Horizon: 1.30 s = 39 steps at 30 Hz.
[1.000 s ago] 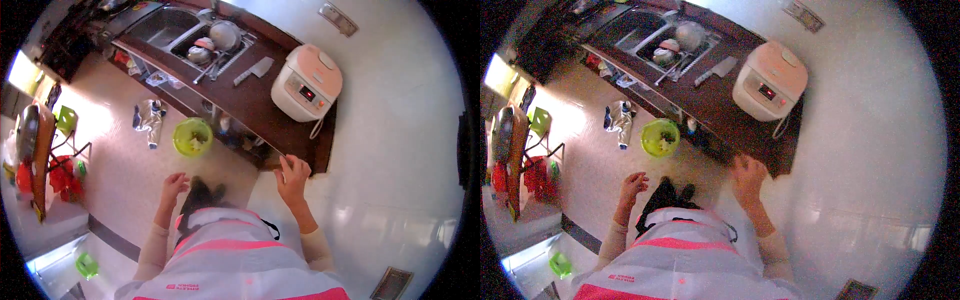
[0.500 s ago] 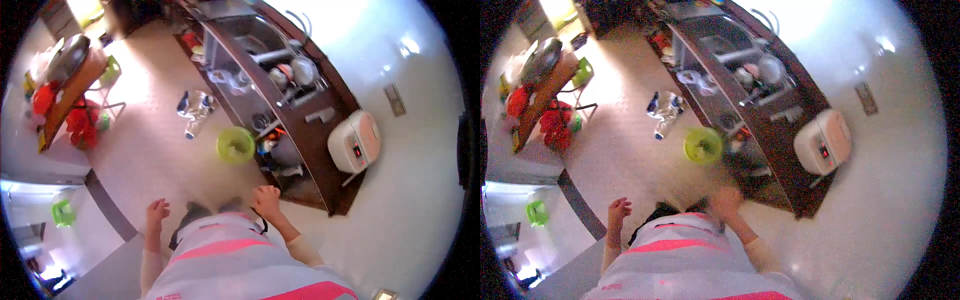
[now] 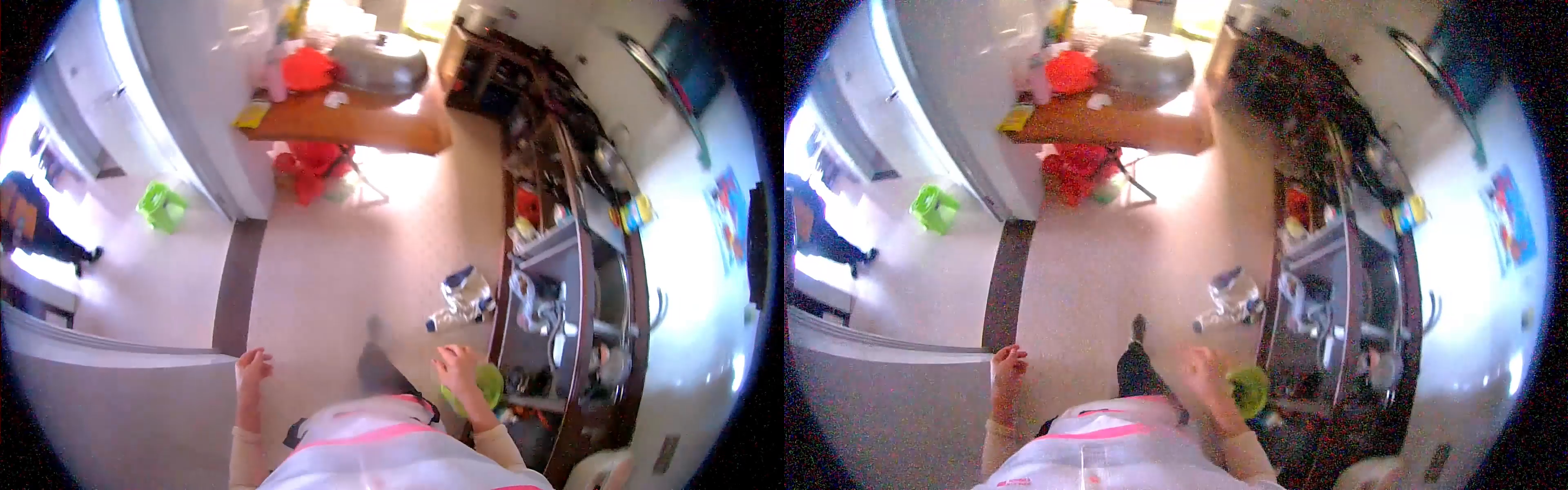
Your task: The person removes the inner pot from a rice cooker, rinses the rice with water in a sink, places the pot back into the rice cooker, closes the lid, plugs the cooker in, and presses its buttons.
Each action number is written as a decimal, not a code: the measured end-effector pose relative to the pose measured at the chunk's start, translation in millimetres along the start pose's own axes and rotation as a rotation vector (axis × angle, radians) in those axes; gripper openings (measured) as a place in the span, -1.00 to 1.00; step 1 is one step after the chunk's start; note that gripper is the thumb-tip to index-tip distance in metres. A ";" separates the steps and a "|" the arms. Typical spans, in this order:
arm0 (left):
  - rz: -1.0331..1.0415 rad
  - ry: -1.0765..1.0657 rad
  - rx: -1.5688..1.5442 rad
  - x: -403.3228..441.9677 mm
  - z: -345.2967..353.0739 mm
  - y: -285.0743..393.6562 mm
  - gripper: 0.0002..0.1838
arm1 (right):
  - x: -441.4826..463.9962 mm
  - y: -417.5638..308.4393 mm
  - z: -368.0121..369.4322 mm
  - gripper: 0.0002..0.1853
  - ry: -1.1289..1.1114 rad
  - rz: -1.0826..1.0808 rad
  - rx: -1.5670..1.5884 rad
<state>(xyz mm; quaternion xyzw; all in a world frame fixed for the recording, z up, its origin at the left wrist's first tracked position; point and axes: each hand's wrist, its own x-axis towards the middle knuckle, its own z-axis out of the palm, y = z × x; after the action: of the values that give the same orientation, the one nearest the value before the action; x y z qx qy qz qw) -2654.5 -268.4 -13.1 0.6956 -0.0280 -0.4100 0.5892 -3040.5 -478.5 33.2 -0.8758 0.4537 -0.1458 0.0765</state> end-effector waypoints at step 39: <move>-0.236 0.814 -0.503 425.0 -355.9 192.8 -0.78 | 696.3 -780.6 322.5 -0.66 -0.714 -1.195 0.214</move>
<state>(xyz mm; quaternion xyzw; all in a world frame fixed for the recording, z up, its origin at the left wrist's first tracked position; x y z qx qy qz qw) -2072.6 -265.3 -90.0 0.6340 0.3832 -0.1630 0.6517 -1952.8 -596.8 65.6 -0.9570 -0.1748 0.0896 0.2133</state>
